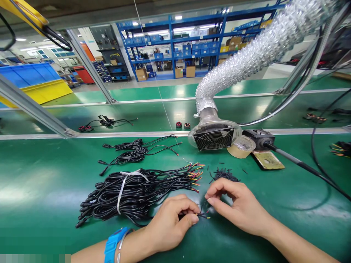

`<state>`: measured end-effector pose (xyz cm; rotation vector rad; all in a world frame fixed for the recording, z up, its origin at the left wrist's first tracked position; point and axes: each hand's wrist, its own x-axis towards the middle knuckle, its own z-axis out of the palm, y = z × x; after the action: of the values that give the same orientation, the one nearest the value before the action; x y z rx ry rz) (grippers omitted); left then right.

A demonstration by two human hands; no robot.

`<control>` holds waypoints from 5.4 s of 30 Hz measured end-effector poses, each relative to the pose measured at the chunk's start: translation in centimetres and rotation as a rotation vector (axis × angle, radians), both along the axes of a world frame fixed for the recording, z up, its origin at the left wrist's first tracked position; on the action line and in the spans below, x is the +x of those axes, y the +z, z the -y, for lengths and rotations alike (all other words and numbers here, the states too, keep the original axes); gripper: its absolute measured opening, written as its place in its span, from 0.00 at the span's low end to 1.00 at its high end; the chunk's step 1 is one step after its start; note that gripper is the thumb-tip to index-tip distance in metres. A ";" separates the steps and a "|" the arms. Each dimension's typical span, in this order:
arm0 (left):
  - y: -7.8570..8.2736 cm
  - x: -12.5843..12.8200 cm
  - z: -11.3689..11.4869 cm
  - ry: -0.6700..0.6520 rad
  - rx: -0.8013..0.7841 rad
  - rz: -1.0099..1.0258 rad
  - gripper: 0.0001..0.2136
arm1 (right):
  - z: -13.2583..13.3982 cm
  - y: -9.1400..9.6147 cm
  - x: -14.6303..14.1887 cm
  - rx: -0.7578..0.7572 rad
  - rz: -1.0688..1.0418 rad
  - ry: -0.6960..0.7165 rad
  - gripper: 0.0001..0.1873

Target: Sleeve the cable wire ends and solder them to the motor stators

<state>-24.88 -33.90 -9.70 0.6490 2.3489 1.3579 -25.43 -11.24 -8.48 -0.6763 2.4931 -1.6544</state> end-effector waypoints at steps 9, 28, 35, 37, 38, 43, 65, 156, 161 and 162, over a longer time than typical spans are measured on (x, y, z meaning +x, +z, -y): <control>-0.2 0.0 0.1 0.000 0.005 -0.009 0.05 | 0.0 0.0 -0.1 0.022 0.007 0.016 0.04; -0.3 0.2 0.2 -0.045 -0.018 -0.053 0.05 | 0.4 0.1 0.0 0.064 0.074 0.112 0.04; -0.2 0.3 0.0 -0.024 -0.017 -0.007 0.03 | 0.6 -0.4 0.2 0.079 0.085 0.194 0.10; -0.3 0.3 -0.1 -0.001 -0.003 -0.002 0.02 | 0.8 -0.5 0.4 0.045 0.089 0.191 0.09; -0.3 0.3 -0.2 0.008 0.004 0.003 0.02 | 0.9 -0.5 0.4 0.028 0.084 0.191 0.08; -0.7 0.2 -0.1 0.047 0.052 0.076 0.08 | 1.1 -0.4 0.7 -0.016 0.009 0.145 0.09; 0.6 -0.5 0.9 -0.073 -0.091 -0.125 0.09 | -8.2 -0.5 4.8 0.638 0.031 -0.149 0.04; -0.3 0.2 0.4 0.133 0.084 0.089 0.03 | 2.2 0.4 0.1 0.269 0.047 0.084 0.02; -0.4 0.0 0.4 0.145 0.085 0.106 0.03 | -3.1 1.3 -2.5 0.550 -0.098 0.010 0.03; -0.4 -0.1 0.4 0.146 0.086 0.112 0.03 | -3.8 1.2 -2.8 0.604 -0.114 0.008 0.03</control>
<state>-24.94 -34.30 -10.15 0.4198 2.2980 1.5231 -28.22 -7.44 -7.25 -0.7050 2.8359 -0.7875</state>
